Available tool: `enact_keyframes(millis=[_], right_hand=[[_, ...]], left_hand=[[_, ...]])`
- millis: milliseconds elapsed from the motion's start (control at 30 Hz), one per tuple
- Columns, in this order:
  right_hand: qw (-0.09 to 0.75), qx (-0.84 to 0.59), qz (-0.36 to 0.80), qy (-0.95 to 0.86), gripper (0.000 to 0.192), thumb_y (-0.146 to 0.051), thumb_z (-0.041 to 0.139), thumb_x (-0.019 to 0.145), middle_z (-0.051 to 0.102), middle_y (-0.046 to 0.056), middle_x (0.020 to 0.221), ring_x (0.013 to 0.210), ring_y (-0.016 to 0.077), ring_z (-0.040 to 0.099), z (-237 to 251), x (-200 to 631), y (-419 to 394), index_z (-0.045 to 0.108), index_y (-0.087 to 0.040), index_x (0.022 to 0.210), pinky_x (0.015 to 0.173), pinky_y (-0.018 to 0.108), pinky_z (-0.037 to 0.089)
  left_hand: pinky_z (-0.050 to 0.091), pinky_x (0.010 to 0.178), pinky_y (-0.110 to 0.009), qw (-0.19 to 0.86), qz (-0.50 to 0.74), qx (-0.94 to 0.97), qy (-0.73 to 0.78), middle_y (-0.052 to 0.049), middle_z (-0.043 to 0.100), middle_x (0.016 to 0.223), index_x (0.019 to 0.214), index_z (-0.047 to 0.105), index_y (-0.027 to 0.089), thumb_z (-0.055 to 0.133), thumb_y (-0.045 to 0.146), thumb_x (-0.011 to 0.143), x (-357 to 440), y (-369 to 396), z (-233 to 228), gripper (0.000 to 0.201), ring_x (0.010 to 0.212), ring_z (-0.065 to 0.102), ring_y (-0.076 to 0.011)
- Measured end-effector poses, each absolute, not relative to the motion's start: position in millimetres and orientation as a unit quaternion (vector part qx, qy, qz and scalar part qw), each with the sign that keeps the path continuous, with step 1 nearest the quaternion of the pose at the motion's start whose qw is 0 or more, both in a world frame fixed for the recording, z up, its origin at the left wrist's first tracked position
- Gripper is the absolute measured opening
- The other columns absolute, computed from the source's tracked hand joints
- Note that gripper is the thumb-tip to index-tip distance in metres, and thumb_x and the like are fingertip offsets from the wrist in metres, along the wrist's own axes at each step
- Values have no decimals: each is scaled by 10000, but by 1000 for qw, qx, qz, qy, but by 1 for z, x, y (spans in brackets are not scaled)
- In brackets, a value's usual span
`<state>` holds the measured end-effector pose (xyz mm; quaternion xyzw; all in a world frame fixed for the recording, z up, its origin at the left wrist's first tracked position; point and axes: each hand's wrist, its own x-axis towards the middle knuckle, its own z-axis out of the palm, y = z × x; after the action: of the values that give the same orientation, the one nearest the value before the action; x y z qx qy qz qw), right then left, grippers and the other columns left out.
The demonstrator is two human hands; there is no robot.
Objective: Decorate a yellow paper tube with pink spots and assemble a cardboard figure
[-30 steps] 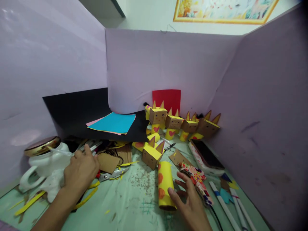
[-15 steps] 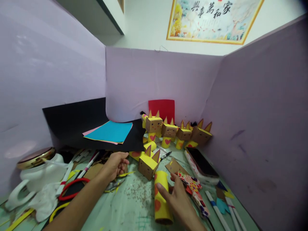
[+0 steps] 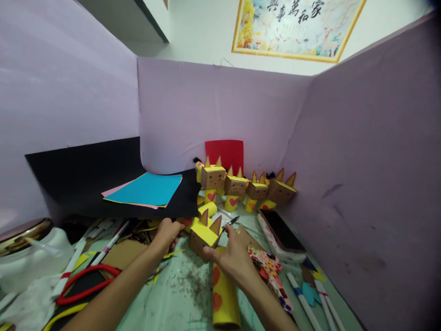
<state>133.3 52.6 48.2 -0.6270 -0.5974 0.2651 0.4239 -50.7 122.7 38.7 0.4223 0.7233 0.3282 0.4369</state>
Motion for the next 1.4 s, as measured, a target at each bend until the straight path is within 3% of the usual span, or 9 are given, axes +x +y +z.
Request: enact_keyframes(millis=[133, 333, 567, 767, 867, 967, 1133, 1267, 1400], right_hand=[[388, -641, 265, -607, 705, -356, 779, 552, 649, 154, 1170, 1121, 393, 574, 46, 118, 61, 531, -183, 1189, 899, 471, 440], [497, -598, 287, -559, 568, -309, 746, 575, 690, 104, 1061, 1008, 333, 639, 37, 140, 54, 538, -184, 1089, 868, 443, 486], [662, -542, 301, -421, 595, -457, 742, 648, 686, 110, 1053, 949, 295, 672, 41, 179, 24, 485, -198, 1117, 739, 362, 557], [652, -528, 307, -449, 651, -473, 745, 640, 672, 133, 1100, 985, 306, 657, 40, 173, 24, 479, -184, 1159, 794, 384, 544], [634, -531, 315, -466, 711, -415, 762, 613, 649, 144, 1159, 1019, 315, 645, 51, 166, 34, 463, -175, 1212, 838, 417, 529], [626, -517, 327, -483, 732, -364, 766, 608, 629, 145, 1204, 1063, 315, 628, 60, 159, 45, 452, -176, 1241, 881, 436, 512], [654, -476, 351, -472, 726, -375, 754, 635, 576, 155, 1283, 1159, 322, 566, 58, 149, 48, 427, -179, 1253, 953, 461, 465], [672, -464, 362, -450, 740, -388, 759, 624, 564, 168, 1284, 1151, 323, 563, 58, 143, 45, 416, -171, 1243, 940, 453, 469], [670, -463, 371, -447, 668, -388, 768, 616, 601, 151, 1218, 1081, 311, 601, 59, 137, 43, 460, -180, 1171, 874, 423, 503]], left_hand=[[298, 360, -250, 403, 328, 455, 723, 61, 438, 387, 581, 561, 143, 541, 355, 863, -52, 130, 33, 353, 315, 399, -99], [500, 547, -249, 426, 317, 470, 705, -3, 633, 794, 936, 612, 130, 541, 371, 903, -48, 134, 32, 253, 597, 579, -96], [242, 330, -217, 427, 377, 507, 647, 43, 541, 507, 797, 572, 150, 456, 244, 814, -43, 116, 42, 150, 306, 348, -78], [289, 494, -211, 351, 384, 625, 582, 46, 517, 510, 576, 603, 173, 659, 275, 624, -54, 75, 62, 126, 511, 462, -112], [302, 548, -234, 255, 311, 737, 543, 21, 572, 561, 681, 679, 185, 615, 362, 711, -60, 59, 60, 191, 568, 502, -146], [318, 563, -243, 264, 276, 773, 506, 7, 608, 613, 898, 711, 195, 570, 372, 767, -62, 51, 52, 262, 596, 539, -165], [319, 542, -244, 284, 287, 761, 508, 57, 552, 596, 1378, 423, 201, 593, 291, 738, -65, 48, 49, 667, 562, 536, -159], [371, 575, -265, 215, 301, 715, 593, 6, 621, 789, 1348, 442, 211, 656, 348, 674, -75, 57, 46, 721, 647, 577, -181], [479, 776, -334, 317, 370, 675, 554, -141, 612, 1170, 1255, 500, 142, 727, 296, 591, -73, 71, 28, 719, 982, 610, -268]])
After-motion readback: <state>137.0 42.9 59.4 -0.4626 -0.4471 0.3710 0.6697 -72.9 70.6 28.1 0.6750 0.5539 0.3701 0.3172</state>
